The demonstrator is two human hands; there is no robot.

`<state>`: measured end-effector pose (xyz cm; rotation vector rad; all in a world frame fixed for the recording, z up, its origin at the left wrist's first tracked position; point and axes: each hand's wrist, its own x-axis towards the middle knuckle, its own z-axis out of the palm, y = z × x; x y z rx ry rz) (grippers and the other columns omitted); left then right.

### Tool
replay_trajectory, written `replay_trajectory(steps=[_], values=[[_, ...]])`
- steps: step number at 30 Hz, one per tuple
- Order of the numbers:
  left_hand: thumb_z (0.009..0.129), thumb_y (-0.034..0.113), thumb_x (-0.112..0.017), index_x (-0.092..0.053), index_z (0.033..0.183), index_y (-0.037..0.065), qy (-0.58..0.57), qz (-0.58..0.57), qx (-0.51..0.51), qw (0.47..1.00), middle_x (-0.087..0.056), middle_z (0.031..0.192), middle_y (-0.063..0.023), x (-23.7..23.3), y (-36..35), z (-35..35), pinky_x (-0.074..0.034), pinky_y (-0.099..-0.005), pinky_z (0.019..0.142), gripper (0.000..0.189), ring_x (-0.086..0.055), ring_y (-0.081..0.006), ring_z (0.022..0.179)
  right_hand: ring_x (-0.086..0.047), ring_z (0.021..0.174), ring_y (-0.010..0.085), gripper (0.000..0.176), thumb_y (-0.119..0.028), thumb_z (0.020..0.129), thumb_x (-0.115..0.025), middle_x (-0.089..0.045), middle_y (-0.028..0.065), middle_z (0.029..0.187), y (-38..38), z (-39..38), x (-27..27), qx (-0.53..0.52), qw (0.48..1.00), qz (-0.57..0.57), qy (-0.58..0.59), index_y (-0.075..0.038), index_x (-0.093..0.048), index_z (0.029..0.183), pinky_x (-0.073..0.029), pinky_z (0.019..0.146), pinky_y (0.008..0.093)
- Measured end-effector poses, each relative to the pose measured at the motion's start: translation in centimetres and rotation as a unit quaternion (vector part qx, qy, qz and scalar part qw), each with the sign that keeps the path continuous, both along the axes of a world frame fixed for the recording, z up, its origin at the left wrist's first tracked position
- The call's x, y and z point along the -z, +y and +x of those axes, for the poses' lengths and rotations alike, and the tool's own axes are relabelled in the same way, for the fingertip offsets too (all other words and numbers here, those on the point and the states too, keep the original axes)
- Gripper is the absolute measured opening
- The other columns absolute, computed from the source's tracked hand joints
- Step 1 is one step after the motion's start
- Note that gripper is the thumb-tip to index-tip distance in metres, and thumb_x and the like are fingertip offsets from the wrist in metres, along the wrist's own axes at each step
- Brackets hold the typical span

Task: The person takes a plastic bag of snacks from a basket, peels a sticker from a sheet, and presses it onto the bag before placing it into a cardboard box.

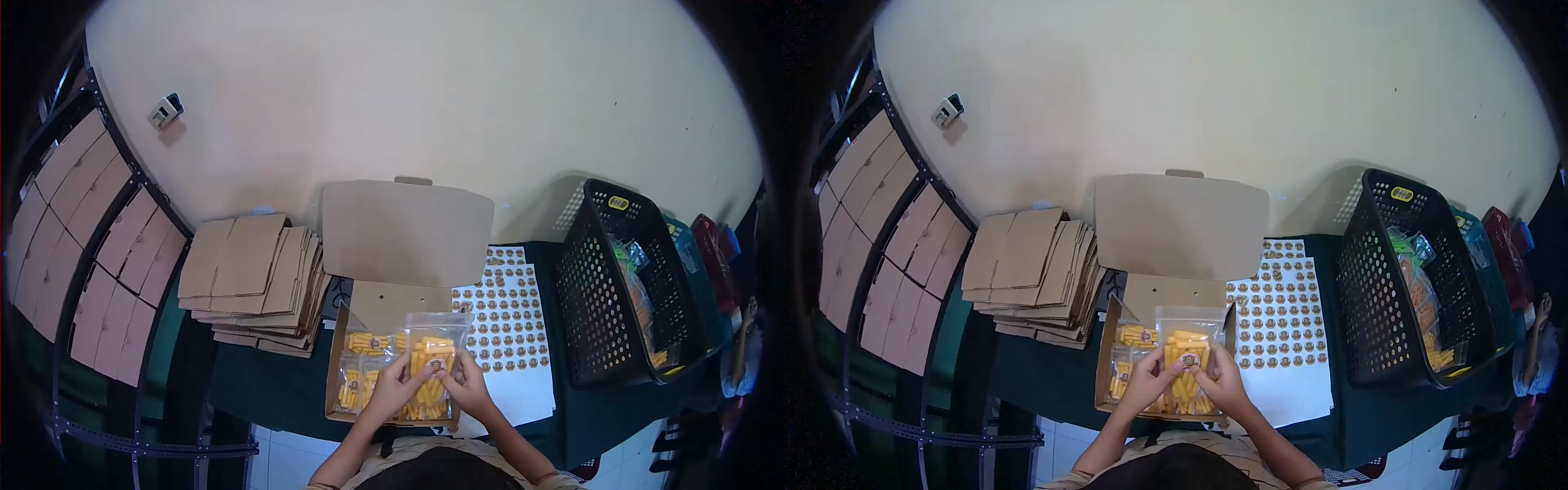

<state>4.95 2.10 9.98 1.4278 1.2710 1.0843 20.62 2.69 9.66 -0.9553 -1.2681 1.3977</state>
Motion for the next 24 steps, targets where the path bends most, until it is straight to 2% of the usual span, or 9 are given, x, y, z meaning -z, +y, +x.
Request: replay_trajectory(steps=[4,8,11,14,16,17,19,23,24], values=[[0.081,0.020,-0.061,-0.057,0.095,0.003,0.001,-0.025,0.023,0.999,-0.043,0.060,0.0075,-0.2,-0.2,0.3,-0.026,-0.0163,0.045,0.023,-0.033,0.0004,0.053,-0.041,0.060,0.0017,0.026,-0.008,0.079,-0.058,-0.047,-0.0004,0.071,0.0,0.5,0.4,0.050,0.994,0.036,-0.095,0.001,-0.048,0.101,-0.036,0.051,0.0182],[0.080,0.020,-0.062,-0.058,0.092,0.002,-0.050,-0.025,0.056,0.997,-0.040,0.058,0.0067,0.1,-0.4,0.3,-0.026,-0.0175,0.046,0.022,-0.033,-0.0006,0.053,-0.045,0.062,0.0020,0.023,-0.010,0.079,-0.060,-0.051,0.0014,0.077,-0.4,0.6,-0.7,0.063,0.997,0.000,-0.053,0.001,-0.051,0.097,-0.036,0.052,0.0178],[0.080,0.019,-0.063,-0.058,0.093,0.002,-0.043,-0.048,0.093,0.994,-0.042,0.061,0.0057,-1.9,-0.7,-0.5,-0.027,-0.0176,0.047,0.022,-0.033,-0.0020,0.055,-0.048,0.065,0.0027,0.020,-0.011,0.079,-0.060,-0.055,0.0037,0.082,-0.8,0.5,-1.8,0.095,0.978,0.108,-0.152,0.001,-0.053,0.094,-0.038,0.054,0.0177],[0.080,0.015,-0.062,-0.056,0.099,0.001,-0.021,-0.086,0.104,0.991,-0.051,0.073,0.0021,-1.4,-0.6,-0.7,-0.035,-0.0171,0.056,0.026,-0.043,-0.0036,0.064,-0.052,0.071,0.0055,0.020,-0.008,0.079,-0.060,-0.058,0.0067,0.086,-0.4,0.1,-1.2,0.089,0.991,0.083,-0.055,0.001,-0.053,0.096,-0.041,0.058,0.0200],[0.080,0.011,-0.061,-0.052,0.106,0.000,-0.125,-0.047,0.052,0.990,-0.057,0.090,-0.0039,-1.4,-0.6,-0.3,-0.042,-0.0197,0.069,0.030,-0.051,-0.0070,0.080,-0.052,0.073,0.0074,0.021,-0.008,0.078,-0.061,-0.058,0.0070,0.083,0.0,0.5,-0.8,0.043,0.997,0.024,-0.062,0.002,-0.054,0.095,-0.042,0.063,0.0229],[0.080,0.011,-0.061,-0.052,0.106,0.000,-0.124,-0.047,0.052,0.990,-0.057,0.090,-0.0039,-1.7,-0.5,-0.3,-0.042,-0.0197,0.069,0.030,-0.051,-0.0070,0.080,-0.052,0.073,0.0074,0.021,-0.008,0.078,-0.061,-0.058,0.0070,0.083,0.0,0.4,-0.9,0.042,0.997,0.025,-0.061,0.002,-0.054,0.095,-0.042,0.063,0.0229],[0.080,0.009,-0.059,-0.049,0.110,-0.001,-0.219,0.012,-0.039,0.975,-0.057,0.099,-0.0084,-3.2,-0.3,-0.2,-0.043,-0.0238,0.079,0.032,-0.053,-0.0121,0.093,-0.052,0.074,0.0078,0.022,-0.010,0.077,-0.063,-0.057,0.0066,0.080,-0.1,0.0,-1.7,0.049,0.986,0.096,-0.128,0.001,-0.055,0.094,-0.041,0.062,0.0230],[0.083,0.006,-0.055,-0.057,0.092,-0.003,-0.191,0.069,-0.136,0.970,-0.060,0.085,-0.0080,-1.5,0.6,-1.1,-0.046,-0.0224,0.069,0.013,-0.057,-0.0110,0.079,-0.049,0.063,0.0111,0.033,-0.020,0.073,-0.069,-0.054,0.0050,0.075,-0.1,-0.1,0.4,0.019,0.990,0.069,-0.118,0.000,-0.056,0.096,-0.041,0.060,0.0241],[0.084,0.007,-0.054,-0.058,0.083,-0.002,-0.194,0.085,-0.160,0.964,-0.061,0.078,-0.0069,-2.3,0.6,-0.8,-0.046,-0.0207,0.065,0.010,-0.057,-0.0098,0.072,-0.049,0.068,0.0151,0.039,-0.023,0.070,-0.071,-0.053,0.0063,0.080,-0.2,0.1,-1.0,0.022,0.984,0.067,-0.164,0.000,-0.055,0.098,-0.041,0.064,0.0266]])
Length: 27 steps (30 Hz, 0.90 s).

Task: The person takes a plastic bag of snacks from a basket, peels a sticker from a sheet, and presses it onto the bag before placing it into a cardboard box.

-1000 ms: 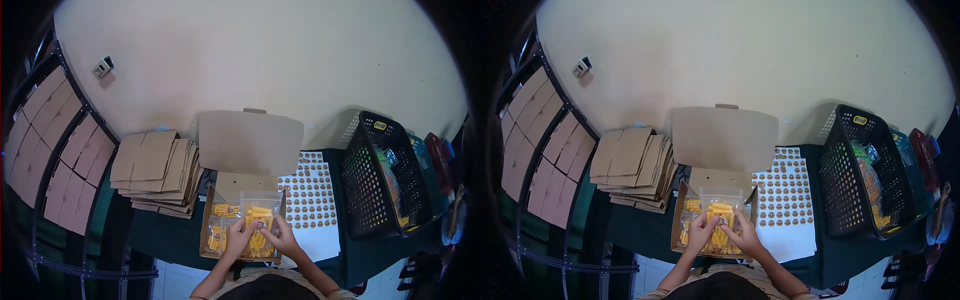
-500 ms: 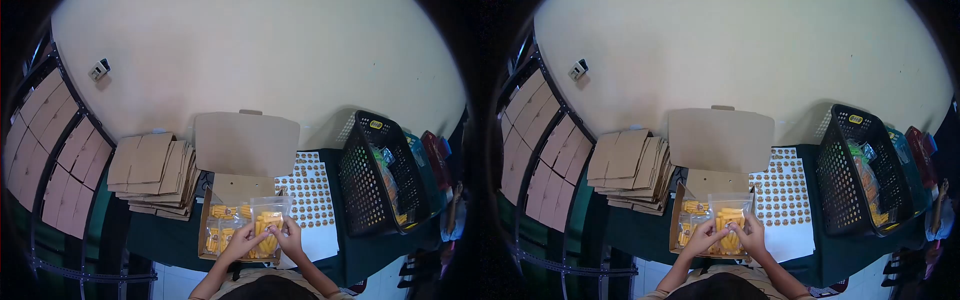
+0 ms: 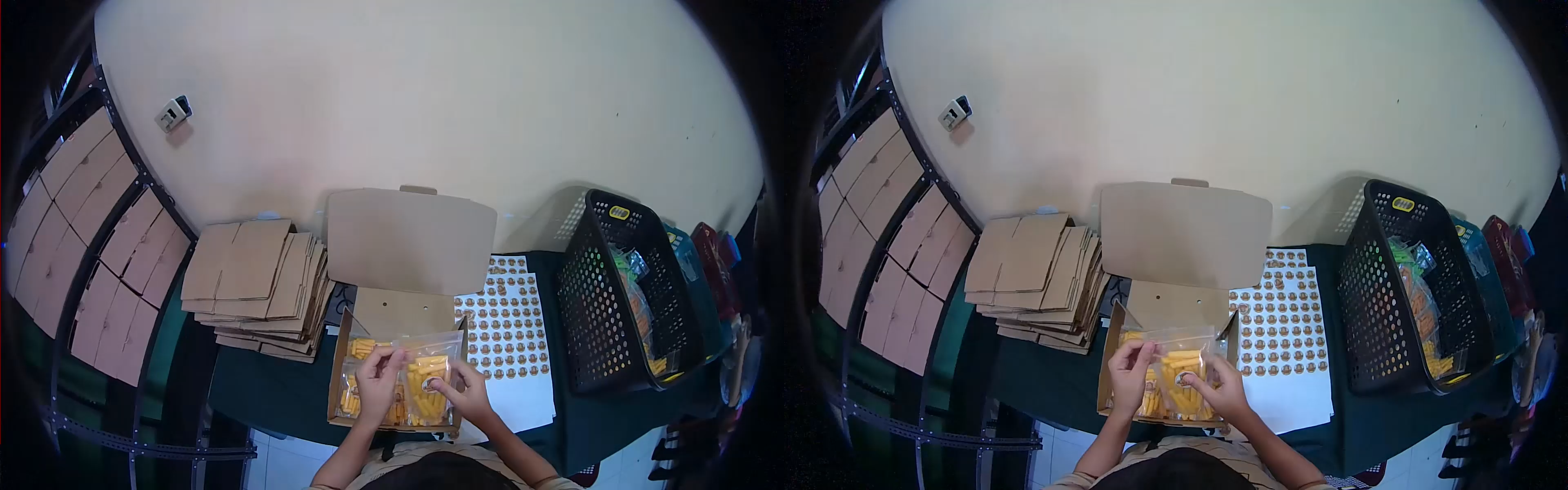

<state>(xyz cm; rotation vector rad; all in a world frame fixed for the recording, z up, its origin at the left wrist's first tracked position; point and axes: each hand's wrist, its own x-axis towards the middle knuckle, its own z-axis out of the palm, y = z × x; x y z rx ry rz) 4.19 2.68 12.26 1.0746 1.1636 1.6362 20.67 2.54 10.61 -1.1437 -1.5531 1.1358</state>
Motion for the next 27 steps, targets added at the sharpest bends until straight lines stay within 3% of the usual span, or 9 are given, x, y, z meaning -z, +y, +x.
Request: replay_trajectory(steps=[3,4,5,7,8,12,25,26,27], values=[[0.082,0.006,-0.056,-0.059,0.083,-0.002,0.121,0.019,-0.001,0.992,-0.062,0.077,-0.0076,0.5,0.0,-0.4,-0.045,-0.0224,0.064,0.008,-0.058,-0.0119,0.071,-0.049,0.078,0.0189,0.040,-0.023,0.068,-0.071,-0.052,0.0078,0.086,1.0,0.5,-2.0,0.072,0.990,0.093,-0.083,-0.002,-0.055,0.099,-0.040,0.067,0.0287],[0.082,0.006,-0.056,-0.059,0.083,-0.002,0.121,0.018,-0.001,0.992,-0.062,0.077,-0.0076,0.1,-0.2,-0.3,-0.045,-0.0224,0.064,0.008,-0.058,-0.0119,0.071,-0.048,0.085,0.0221,0.040,-0.025,0.066,-0.072,-0.051,0.0086,0.091,1.5,0.4,-2.9,0.094,0.979,0.172,-0.058,-0.004,-0.056,0.096,-0.038,0.072,0.0299],[0.080,0.005,-0.057,-0.059,0.082,-0.002,0.194,0.049,0.014,0.980,-0.061,0.077,-0.0087,-0.9,-0.4,-0.1,-0.045,-0.0238,0.064,0.008,-0.058,-0.0143,0.071,-0.048,0.085,0.0221,0.040,-0.025,0.066,-0.072,-0.051,0.0086,0.091,1.8,0.6,-4.0,0.094,0.979,0.171,-0.058,-0.004,-0.056,0.096,-0.038,0.072,0.0299],[0.077,0.004,-0.058,-0.060,0.082,-0.002,0.266,0.080,0.030,0.960,-0.061,0.077,-0.0098,-1.2,-0.6,0.5,-0.045,-0.0253,0.064,0.007,-0.059,-0.0167,0.071,-0.049,0.084,0.0233,0.033,-0.025,0.066,-0.071,-0.053,0.0067,0.090,2.1,1.1,-5.8,0.023,0.906,0.320,-0.275,-0.005,-0.058,0.090,-0.036,0.074,0.0293],[0.077,0.004,-0.058,-0.060,0.083,-0.002,0.267,0.088,0.050,0.958,-0.061,0.077,-0.0109,-0.8,-0.6,0.8,-0.045,-0.0263,0.064,0.008,-0.059,-0.0190,0.072,-0.050,0.080,0.0229,0.024,-0.023,0.068,-0.068,-0.055,0.0053,0.085,2.4,1.1,-5.4,-0.028,0.896,0.347,-0.274,-0.006,-0.058,0.083,-0.034,0.074,0.0303],[0.076,0.005,-0.059,-0.061,0.079,-0.001,0.257,0.074,0.041,0.963,-0.061,0.075,-0.0107,-1.4,-0.6,0.6,-0.044,-0.0265,0.065,0.007,-0.058,-0.0191,0.070,-0.050,0.069,0.0205,0.016,-0.019,0.071,-0.064,-0.053,0.0047,0.073,2.5,0.0,-5.0,-0.057,0.909,0.324,-0.254,-0.006,-0.055,0.074,-0.033,0.069,0.0330],[0.082,0.004,-0.055,-0.055,0.077,-0.003,0.178,0.089,-0.062,0.978,-0.056,0.074,-0.0045,-1.3,-0.5,-2.0,-0.042,-0.0191,0.062,0.009,-0.053,-0.0081,0.068,-0.053,0.070,0.0193,0.011,-0.013,0.072,-0.063,-0.055,0.0041,0.071,1.3,0.5,-6.2,-0.053,0.937,0.279,-0.202,-0.005,-0.056,0.072,-0.034,0.068,0.0305],[0.078,0.005,-0.058,-0.058,0.076,-0.002,0.172,0.072,-0.078,0.979,-0.059,0.073,-0.0094,-1.2,-0.5,-1.9,-0.043,-0.0252,0.062,0.008,-0.056,-0.0161,0.068,-0.053,0.070,0.0195,0.010,-0.012,0.072,-0.063,-0.055,0.0047,0.070,1.2,0.7,-5.9,-0.055,0.947,0.262,-0.178,-0.005,-0.056,0.072,-0.035,0.067,0.0305],[0.078,0.005,-0.058,-0.058,0.076,-0.002,0.172,0.072,-0.079,0.979,-0.059,0.073,-0.0094,-1.4,-0.6,-2.0,-0.043,-0.0252,0.062,0.008,-0.056,-0.0161,0.068,-0.053,0.069,0.0197,0.009,-0.010,0.071,-0.063,-0.055,0.0054,0.070,1.2,0.9,-5.7,-0.057,0.956,0.245,-0.154,-0.004,-0.057,0.072,-0.036,0.066,0.0304]])
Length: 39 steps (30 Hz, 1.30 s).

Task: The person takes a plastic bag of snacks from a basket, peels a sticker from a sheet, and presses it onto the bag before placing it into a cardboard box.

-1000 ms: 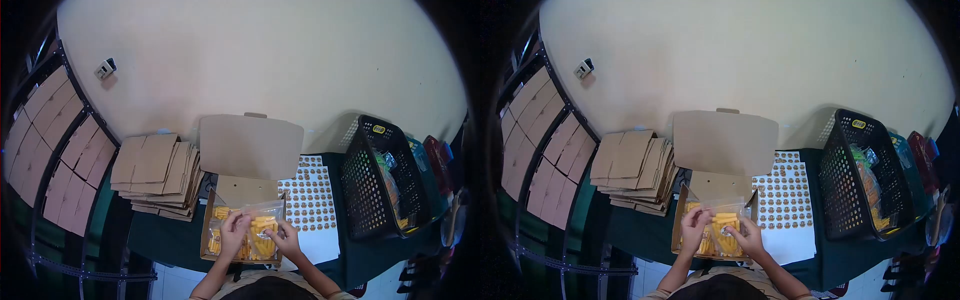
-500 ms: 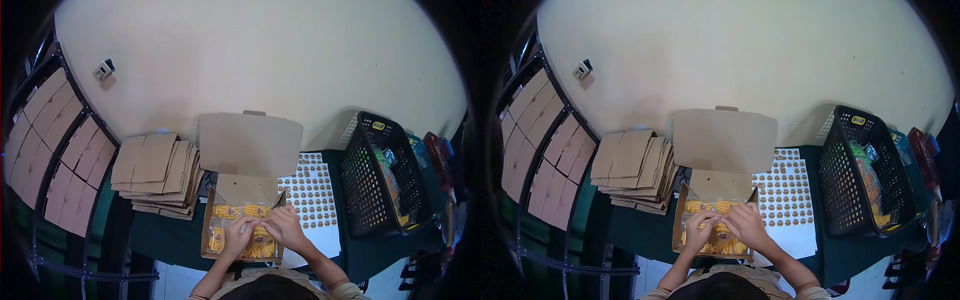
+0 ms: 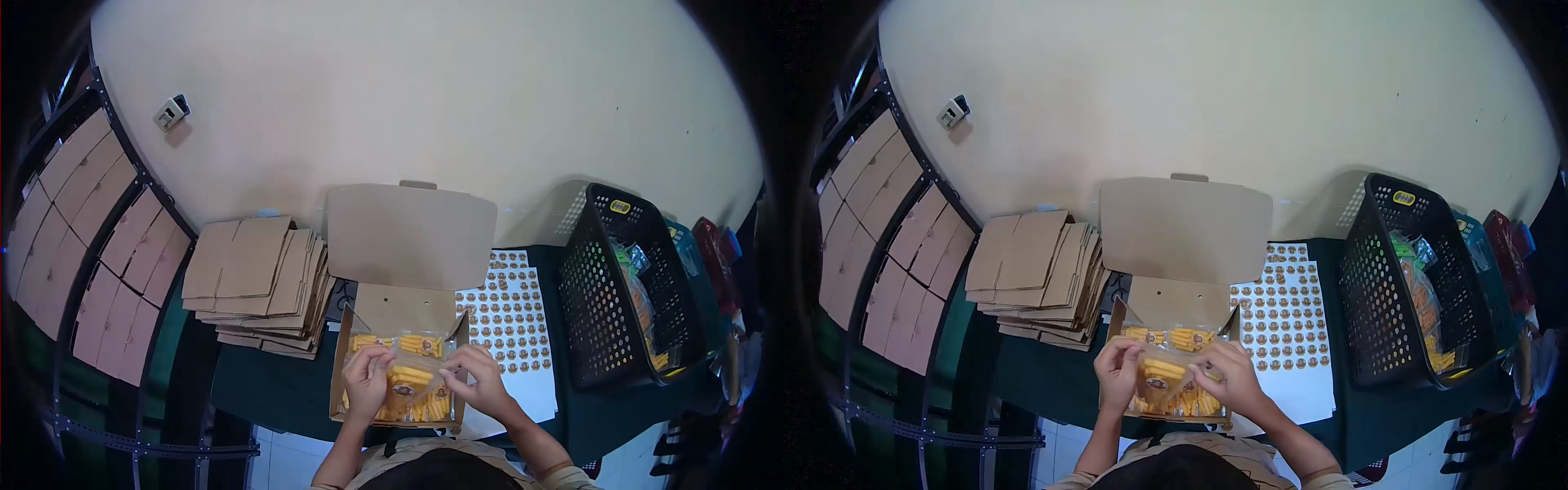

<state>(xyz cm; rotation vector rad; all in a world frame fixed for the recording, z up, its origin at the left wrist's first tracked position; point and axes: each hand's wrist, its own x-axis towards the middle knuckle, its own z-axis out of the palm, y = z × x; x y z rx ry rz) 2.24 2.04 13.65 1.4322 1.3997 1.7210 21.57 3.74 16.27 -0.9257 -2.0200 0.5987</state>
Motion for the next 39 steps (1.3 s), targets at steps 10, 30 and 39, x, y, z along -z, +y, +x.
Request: replay_trajectory(steps=[10,30,39], values=[[0.073,-0.001,-0.061,-0.060,0.076,-0.004,0.074,0.005,0.156,0.985,-0.057,0.081,-0.0086,-2.0,-0.2,-0.1,-0.043,-0.0251,0.071,0.004,-0.054,-0.0157,0.077,-0.053,0.066,0.0223,0.007,-0.004,0.070,-0.062,-0.055,0.0087,0.071,-0.6,0.6,-1.8,0.010,0.999,-0.012,0.046,-0.002,-0.056,0.073,-0.040,0.064,0.0298],[0.071,0.011,-0.067,-0.055,0.105,0.002,0.143,0.025,0.149,0.978,-0.054,0.103,-0.0131,-1.8,-1.7,3.8,-0.040,-0.0339,0.085,0.037,-0.052,-0.0261,0.096,-0.052,0.061,0.0181,0.008,0.000,0.071,-0.063,-0.053,0.0094,0.072,-1.7,-1.9,-0.7,0.085,0.985,-0.044,0.143,0.003,-0.058,0.077,-0.042,0.058,0.0260],[0.081,0.003,-0.053,-0.062,0.088,-0.001,0.057,-0.014,0.113,0.992,-0.059,0.085,-0.0110,-0.8,-1.1,2.9,-0.043,-0.0261,0.069,0.013,-0.055,-0.0179,0.081,-0.047,0.082,0.0216,0.022,-0.015,0.068,-0.068,-0.051,0.0055,0.086,-1.6,-1.8,-1.4,0.155,0.986,0.056,0.038,-0.005,-0.060,0.085,-0.037,0.070,0.0317]])
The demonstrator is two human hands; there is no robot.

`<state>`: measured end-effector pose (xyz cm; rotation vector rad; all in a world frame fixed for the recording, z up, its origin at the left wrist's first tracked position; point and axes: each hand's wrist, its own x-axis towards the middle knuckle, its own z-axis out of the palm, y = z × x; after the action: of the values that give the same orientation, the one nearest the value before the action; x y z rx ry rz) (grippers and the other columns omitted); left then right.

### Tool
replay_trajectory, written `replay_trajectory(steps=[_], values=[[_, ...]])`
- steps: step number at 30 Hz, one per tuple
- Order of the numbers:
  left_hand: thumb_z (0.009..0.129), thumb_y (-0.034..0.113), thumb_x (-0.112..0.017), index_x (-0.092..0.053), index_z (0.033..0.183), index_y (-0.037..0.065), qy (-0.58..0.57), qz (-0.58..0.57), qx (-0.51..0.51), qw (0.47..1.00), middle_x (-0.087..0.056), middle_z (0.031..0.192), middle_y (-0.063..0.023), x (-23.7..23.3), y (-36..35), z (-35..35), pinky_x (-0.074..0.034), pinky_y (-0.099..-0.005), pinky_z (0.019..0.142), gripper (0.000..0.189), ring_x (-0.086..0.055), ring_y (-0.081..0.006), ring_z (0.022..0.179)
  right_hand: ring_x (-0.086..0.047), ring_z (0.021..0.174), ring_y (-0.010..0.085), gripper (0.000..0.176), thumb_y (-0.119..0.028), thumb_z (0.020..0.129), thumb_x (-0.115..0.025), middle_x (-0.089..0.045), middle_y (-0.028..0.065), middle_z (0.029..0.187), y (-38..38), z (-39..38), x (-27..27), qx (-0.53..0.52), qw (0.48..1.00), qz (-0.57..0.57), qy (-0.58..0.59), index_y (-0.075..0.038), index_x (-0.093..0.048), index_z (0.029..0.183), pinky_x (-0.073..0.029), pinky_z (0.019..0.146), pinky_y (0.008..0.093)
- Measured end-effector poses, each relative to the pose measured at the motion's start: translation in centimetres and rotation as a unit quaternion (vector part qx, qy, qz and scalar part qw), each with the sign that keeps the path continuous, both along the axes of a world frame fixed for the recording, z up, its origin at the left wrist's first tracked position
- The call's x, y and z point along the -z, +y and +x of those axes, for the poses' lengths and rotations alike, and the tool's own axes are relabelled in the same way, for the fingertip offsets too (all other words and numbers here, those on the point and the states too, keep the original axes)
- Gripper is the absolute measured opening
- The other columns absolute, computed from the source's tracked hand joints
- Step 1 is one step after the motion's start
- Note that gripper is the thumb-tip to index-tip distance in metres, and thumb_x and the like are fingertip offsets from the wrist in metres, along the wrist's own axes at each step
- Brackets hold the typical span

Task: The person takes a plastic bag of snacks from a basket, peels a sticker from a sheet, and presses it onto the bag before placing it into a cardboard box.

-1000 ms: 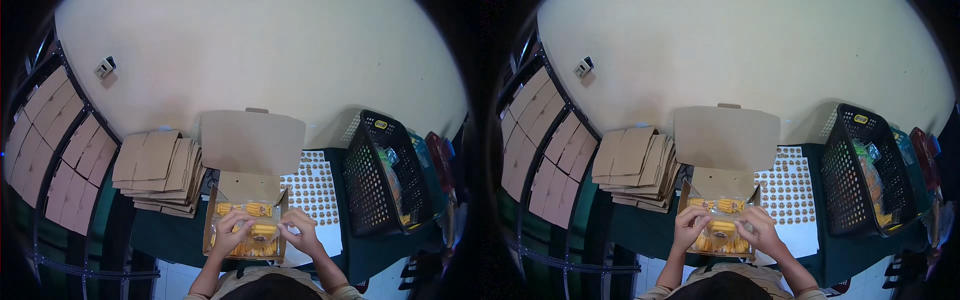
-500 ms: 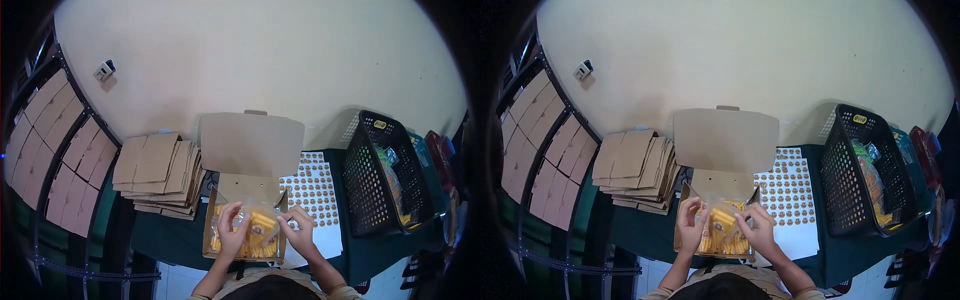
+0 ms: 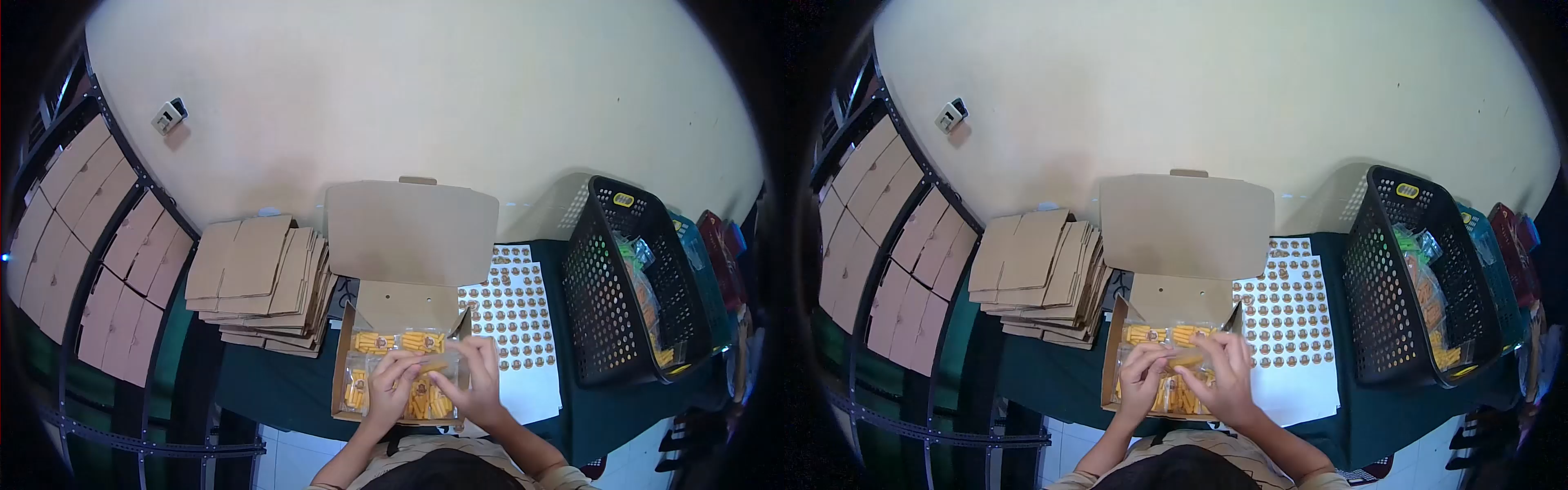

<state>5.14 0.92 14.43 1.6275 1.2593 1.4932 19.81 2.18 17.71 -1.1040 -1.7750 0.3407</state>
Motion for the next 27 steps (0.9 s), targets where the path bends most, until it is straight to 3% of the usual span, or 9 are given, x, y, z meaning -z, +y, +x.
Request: replay_trajectory(steps=[1,3,4,8,12,20,24,26,27], values=[[0.081,0.003,-0.053,-0.062,0.088,-0.001,0.000,-0.001,-0.001,1.000,-0.059,0.085,-0.0110,0.0,0.0,-0.1,-0.043,-0.0261,0.069,0.013,-0.055,-0.0179,0.081,-0.047,0.082,0.0216,0.022,-0.015,0.068,-0.068,-0.051,0.0055,0.086,0.4,0.2,-0.6,-0.001,1.000,-0.001,0.000,-0.005,-0.060,0.085,-0.037,0.070,0.0317],[0.081,0.003,-0.053,-0.062,0.087,-0.001,0.031,0.020,0.031,0.999,-0.058,0.081,-0.0100,0.1,-0.1,-0.1,-0.043,-0.0259,0.067,0.012,-0.055,-0.0172,0.079,-0.046,0.080,0.0219,0.022,-0.020,0.067,-0.069,-0.050,0.0045,0.079,0.8,1.0,-1.7,-0.053,0.986,0.015,-0.155,-0.007,-0.060,0.082,-0.033,0.072,0.0345],[0.080,0.004,-0.055,-0.062,0.084,-0.002,0.032,0.010,0.024,0.999,-0.058,0.079,-0.0094,-0.2,-0.2,0.0,-0.043,-0.0261,0.067,0.010,-0.055,-0.0173,0.077,-0.046,0.078,0.0215,0.018,-0.024,0.069,-0.067,-0.050,0.0038,0.076,1.4,1.3,-0.1,-0.126,0.984,-0.019,-0.122,-0.008,-0.059,0.076,-0.028,0.074,0.0366],[0.078,0.004,-0.056,-0.060,0.079,-0.003,0.030,-0.004,-0.030,0.999,-0.057,0.075,-0.0103,-0.3,-0.2,-0.1,-0.043,-0.0265,0.063,0.008,-0.055,-0.0178,0.071,-0.046,0.074,0.0195,0.016,-0.022,0.072,-0.064,-0.051,0.0028,0.073,1.3,0.9,-0.1,-0.133,0.980,-0.041,-0.145,-0.008,-0.056,0.068,-0.026,0.076,0.0356],[0.082,0.007,-0.054,-0.057,0.075,-0.004,0.046,0.068,-0.097,0.992,-0.055,0.074,-0.0091,0.2,0.8,-1.8,-0.041,-0.0236,0.060,0.013,-0.053,-0.0146,0.068,-0.047,0.073,0.0190,0.017,-0.021,0.073,-0.064,-0.051,0.0025,0.070,1.3,0.6,-0.1,-0.148,0.982,-0.047,-0.109,-0.008,-0.056,0.068,-0.026,0.077,0.0351],[0.086,0.011,-0.051,-0.056,0.078,-0.005,-0.035,0.007,-0.116,0.993,-0.052,0.075,-0.0053,0.5,1.1,-3.3,-0.038,-0.0211,0.061,0.019,-0.049,-0.0113,0.068,-0.050,0.069,0.0167,0.015,-0.017,0.075,-0.062,-0.050,0.0009,0.066,1.1,0.8,2.1,-0.192,0.974,-0.111,-0.044,-0.007,-0.054,0.068,-0.027,0.078,0.0336],[0.085,0.011,-0.052,-0.054,0.094,-0.003,-0.104,-0.050,-0.032,0.993,-0.051,0.091,-0.0070,2.6,2.0,-3.4,-0.039,-0.0222,0.074,0.017,-0.050,-0.0128,0.083,-0.050,0.070,0.0176,0.009,-0.009,0.076,-0.059,-0.049,0.0059,0.071,1.3,1.4,3.1,-0.193,0.967,-0.160,0.042,-0.004,-0.052,0.074,-0.034,0.072,0.0300],[0.081,0.013,-0.058,-0.041,0.116,0.000,-0.156,-0.071,0.014,0.985,-0.044,0.110,-0.0112,2.7,2.0,-2.0,-0.036,-0.0274,0.089,0.041,-0.045,-0.0184,0.103,-0.048,0.072,0.0137,0.006,-0.002,0.078,-0.054,-0.046,0.0080,0.076,1.3,1.6,4.6,-0.157,0.945,-0.231,0.169,0.000,-0.050,0.075,-0.039,0.065,0.0238],[0.081,0.013,-0.058,-0.041,0.116,0.000,-0.156,-0.071,0.014,0.985,-0.044,0.110,-0.0112,2.5,1.7,-1.2,-0.036,-0.0274,0.089,0.041,-0.045,-0.0184,0.103,-0.048,0.072,0.0137,0.006,-0.002,0.078,-0.054,-0.046,0.0080,0.076,1.5,1.5,4.6,-0.158,0.945,-0.232,0.169,0.000,-0.050,0.075,-0.039,0.065,0.0238]])
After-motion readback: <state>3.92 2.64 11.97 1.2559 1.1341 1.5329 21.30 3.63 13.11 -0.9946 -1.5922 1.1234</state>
